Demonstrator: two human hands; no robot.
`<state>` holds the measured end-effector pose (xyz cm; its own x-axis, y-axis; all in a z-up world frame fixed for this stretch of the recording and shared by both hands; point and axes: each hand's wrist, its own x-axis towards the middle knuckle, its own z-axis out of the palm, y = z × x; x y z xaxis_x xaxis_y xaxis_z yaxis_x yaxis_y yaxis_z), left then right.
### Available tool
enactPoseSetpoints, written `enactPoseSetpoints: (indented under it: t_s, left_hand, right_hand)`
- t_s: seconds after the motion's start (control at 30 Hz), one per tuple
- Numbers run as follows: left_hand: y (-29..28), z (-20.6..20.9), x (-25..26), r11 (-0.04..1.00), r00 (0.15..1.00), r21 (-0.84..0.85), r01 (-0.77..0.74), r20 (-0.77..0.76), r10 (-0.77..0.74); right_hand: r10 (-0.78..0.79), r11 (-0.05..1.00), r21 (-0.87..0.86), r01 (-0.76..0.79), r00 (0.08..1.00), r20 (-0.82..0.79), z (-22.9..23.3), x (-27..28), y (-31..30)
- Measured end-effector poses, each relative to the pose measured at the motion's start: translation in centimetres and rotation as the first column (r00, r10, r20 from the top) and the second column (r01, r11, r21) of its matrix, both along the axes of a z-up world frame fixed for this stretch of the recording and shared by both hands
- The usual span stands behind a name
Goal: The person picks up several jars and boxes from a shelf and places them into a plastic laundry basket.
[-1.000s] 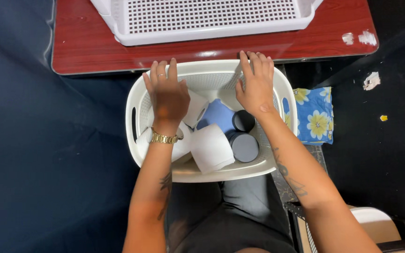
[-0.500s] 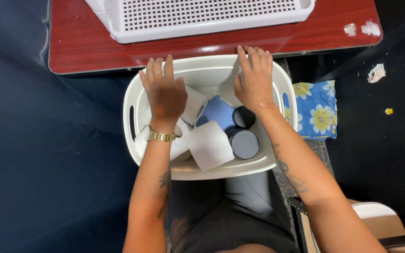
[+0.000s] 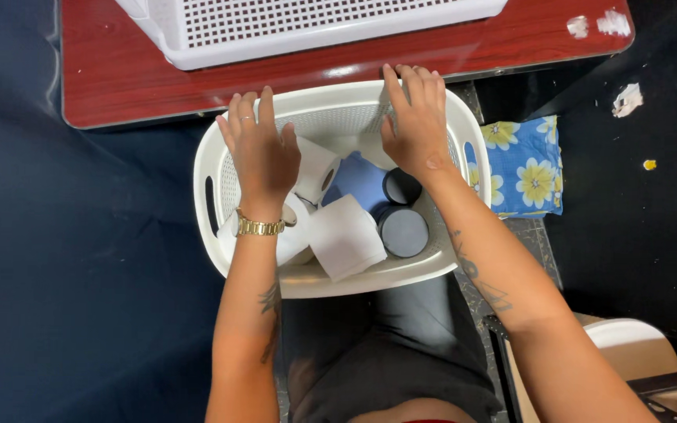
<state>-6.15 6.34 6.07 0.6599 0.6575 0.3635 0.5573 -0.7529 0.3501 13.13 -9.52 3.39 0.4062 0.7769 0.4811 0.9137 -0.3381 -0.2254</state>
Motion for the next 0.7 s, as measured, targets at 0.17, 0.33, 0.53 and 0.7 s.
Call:
enactPoseSetpoints:
  t_s: [0.17,0.33,0.53,0.7]
  left_hand:
    - [0.0,0.2,0.0,1.000,1.000,-0.009,0.001,-0.009,-0.002]
    - [-0.1,0.1,-0.1,1.000,1.000,-0.012,0.011,0.004,-0.011]
    - [-0.6,0.3,-0.1,1.000,1.000,-0.001,0.002,0.016,-0.001]
    - [-0.2,-0.5,0.6,0.946,0.996,0.313,-0.088,0.041,0.079]
  right_hand:
    - [0.000,1.000,0.003,0.000,1.000,-0.001,0.0,0.0,0.0]
    - [0.000,1.000,0.015,0.000,1.000,-0.013,-0.1,0.0,0.0]
    - [-0.003,1.000,0.028,0.003,1.000,0.004,-0.2,-0.3,0.0]
    - [-0.098,0.995,-0.042,0.091,0.971,-0.219,2.5,-0.8,0.6]
